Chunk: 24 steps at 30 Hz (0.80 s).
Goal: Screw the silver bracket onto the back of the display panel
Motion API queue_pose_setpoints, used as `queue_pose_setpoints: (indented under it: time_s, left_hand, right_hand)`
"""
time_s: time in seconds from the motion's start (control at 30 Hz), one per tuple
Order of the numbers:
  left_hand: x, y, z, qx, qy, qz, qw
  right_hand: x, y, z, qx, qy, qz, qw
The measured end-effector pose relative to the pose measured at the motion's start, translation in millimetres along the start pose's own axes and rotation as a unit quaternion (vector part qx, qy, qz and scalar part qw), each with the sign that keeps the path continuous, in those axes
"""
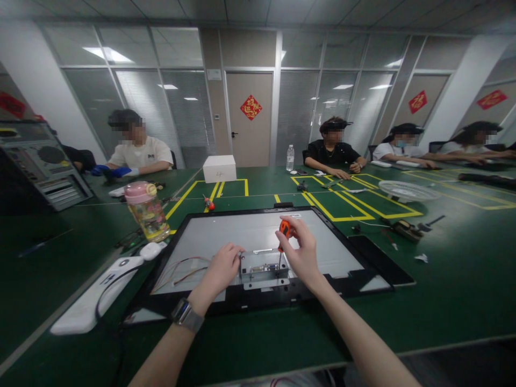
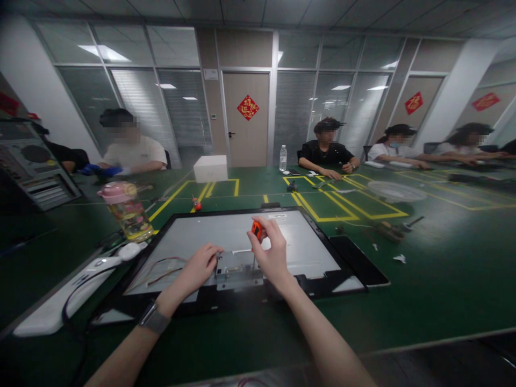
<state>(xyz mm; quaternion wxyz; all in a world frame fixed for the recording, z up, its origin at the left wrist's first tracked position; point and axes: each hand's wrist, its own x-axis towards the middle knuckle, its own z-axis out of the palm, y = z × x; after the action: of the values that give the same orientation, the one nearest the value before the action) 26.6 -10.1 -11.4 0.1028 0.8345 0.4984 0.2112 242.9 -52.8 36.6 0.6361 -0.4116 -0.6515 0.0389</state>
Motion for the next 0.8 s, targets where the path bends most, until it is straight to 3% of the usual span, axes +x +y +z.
queue_pose_setpoints:
  time_s: [0.17, 0.3, 0.4, 0.53, 0.67, 0.8]
  left_hand:
    - [-2.9, 8.2, -5.4, 0.015, 0.045, 0.013, 0.999]
    - [-6.1, 32.2, -8.4, 0.024, 0.108, 0.083, 0.99]
    - [-6.6, 56.3, -4.9, -0.045, 0.052, 0.15, 0.986]
    - [0.2, 76.4, 2.3, -0.109, -0.015, 0.169, 0.98]
    - [11.4, 80.0, 0.5, -0.139, -0.07, 0.156, 0.975]
    - [16.7, 78.9, -1.8, -0.12, -0.118, 0.171, 0.971]
  right_hand:
    - [0.4, 0.6, -0.9, 0.021, 0.016, 0.029, 0.999]
    - [4.0, 1.1, -3.7, 0.041, 0.056, 0.06, 0.996]
    - [7.9, 6.3, -5.3, 0.052, 0.092, 0.087, 0.991]
    - [11.1, 17.1, -4.0, 0.095, 0.116, 0.141, 0.979]
    - [13.7, 23.0, -4.5, 0.128, 0.132, 0.186, 0.965]
    - [20.8, 30.3, -11.9, 0.15, 0.207, 0.204, 0.945]
